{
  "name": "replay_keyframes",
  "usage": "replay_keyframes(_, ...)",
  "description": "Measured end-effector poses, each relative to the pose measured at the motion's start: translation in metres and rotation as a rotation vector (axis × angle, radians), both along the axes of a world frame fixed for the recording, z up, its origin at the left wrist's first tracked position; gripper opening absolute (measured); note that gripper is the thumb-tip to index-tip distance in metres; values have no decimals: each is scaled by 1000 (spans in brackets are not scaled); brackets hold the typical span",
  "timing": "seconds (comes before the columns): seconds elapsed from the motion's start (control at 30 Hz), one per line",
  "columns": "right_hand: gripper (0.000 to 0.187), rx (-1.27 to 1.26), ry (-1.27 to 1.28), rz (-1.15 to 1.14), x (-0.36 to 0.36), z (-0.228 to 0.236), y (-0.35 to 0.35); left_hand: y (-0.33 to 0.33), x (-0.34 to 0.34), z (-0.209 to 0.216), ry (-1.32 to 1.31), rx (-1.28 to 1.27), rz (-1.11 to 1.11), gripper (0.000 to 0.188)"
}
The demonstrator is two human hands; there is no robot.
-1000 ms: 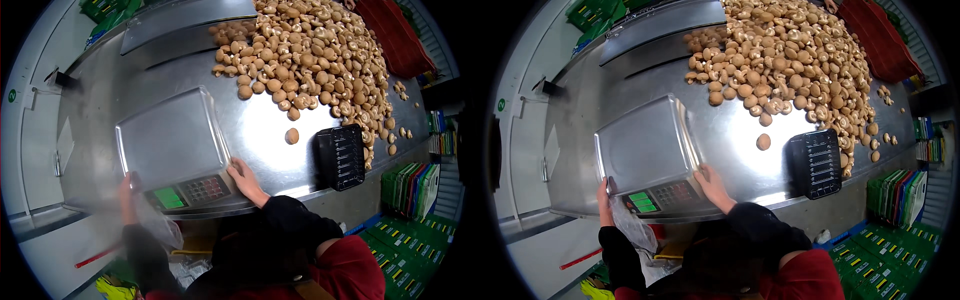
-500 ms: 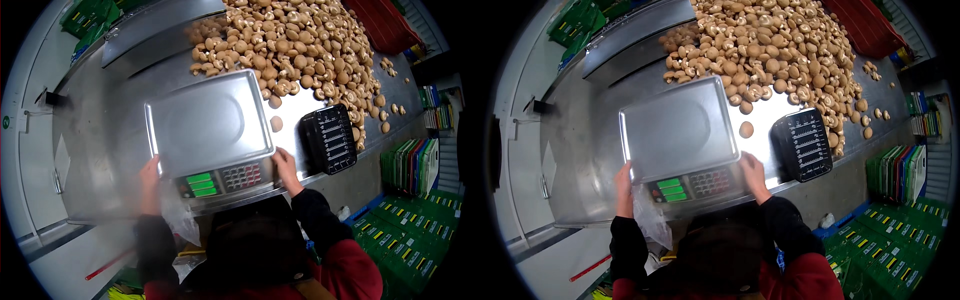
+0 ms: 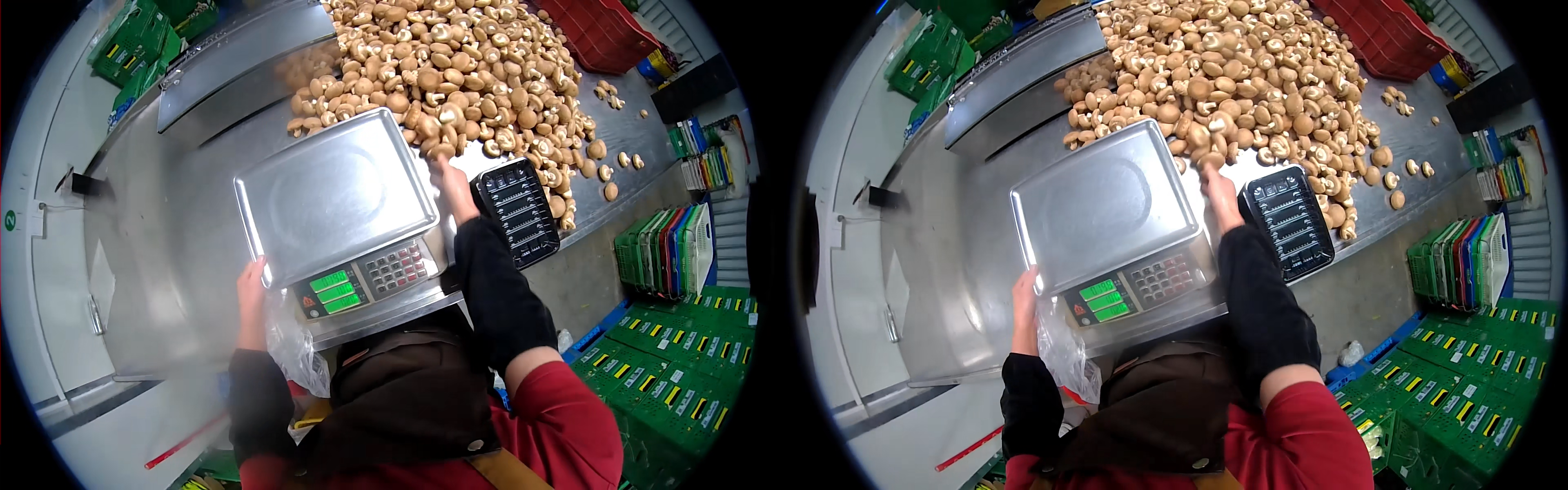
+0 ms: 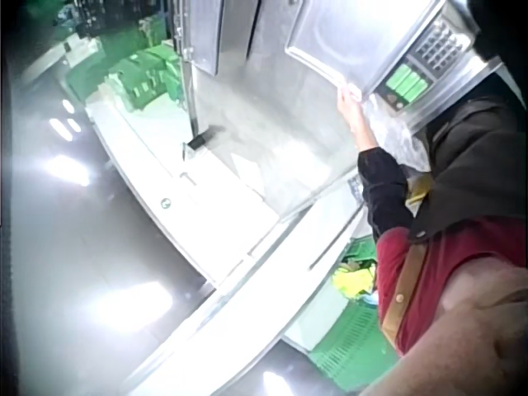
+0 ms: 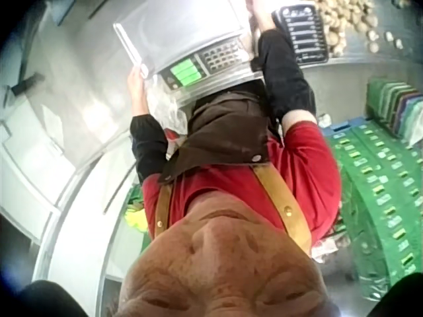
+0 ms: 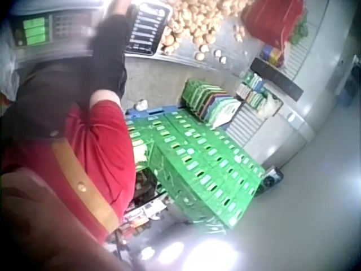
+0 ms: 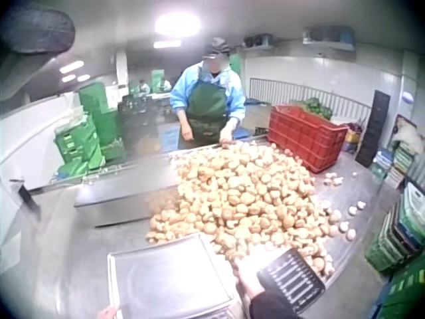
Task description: The person prepares for packing by retrieving black plastic trays from a bin and placing them on an industrial stainless steel table. They kemudian gather handfuls of brown mushrooms from a large pile and place them into the trays, checking the weight of the filled trays on a digital scale.
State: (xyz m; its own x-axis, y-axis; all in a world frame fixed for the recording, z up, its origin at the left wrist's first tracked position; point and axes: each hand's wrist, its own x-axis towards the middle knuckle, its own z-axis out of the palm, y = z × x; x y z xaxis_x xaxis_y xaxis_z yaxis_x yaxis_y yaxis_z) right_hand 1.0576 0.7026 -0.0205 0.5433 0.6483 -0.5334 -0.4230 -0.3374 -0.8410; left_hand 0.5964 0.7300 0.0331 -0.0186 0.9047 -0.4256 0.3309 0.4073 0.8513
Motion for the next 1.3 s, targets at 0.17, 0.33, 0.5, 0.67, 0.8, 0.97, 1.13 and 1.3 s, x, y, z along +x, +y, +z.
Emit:
replay_keyframes(0.17, 29, 362, 188, -504, 41, 8, 79, 0, -2, -2, -57, -71, 29, 44)
replay_keyframes(0.33, 40, 655, 542, -647, 20, 48, 86, -13, -24, 5, -22, 24, 109, 50)
replay_keyframes(0.5, 45, 565, 785, -608, 48, 60, 32, -22, -39, 77, -32, 14, 137, 49)
replay_keyframes(0.67, 40, 517, -221, 177, -75, 158, -40, -49, -51, 156, -305, 214, 323, 36)
replay_keyframes(0.8, 58, 474, -117, 916, -182, 187, -109, -66, 13, 170, -597, 263, 355, 32)
replay_keyframes(0.97, 39, 315, 122, 1153, -231, 162, -161, -98, 91, 161, -1054, 172, 125, 32)
replay_keyframes(1.13, 28, 223, 109, 532, -175, 129, -211, -122, 105, 121, -827, 92, -44, 26)
replay_keyframes(1.3, 36, 396, 364, 291, -142, 127, -248, -190, 122, 64, -410, 65, -522, 50)
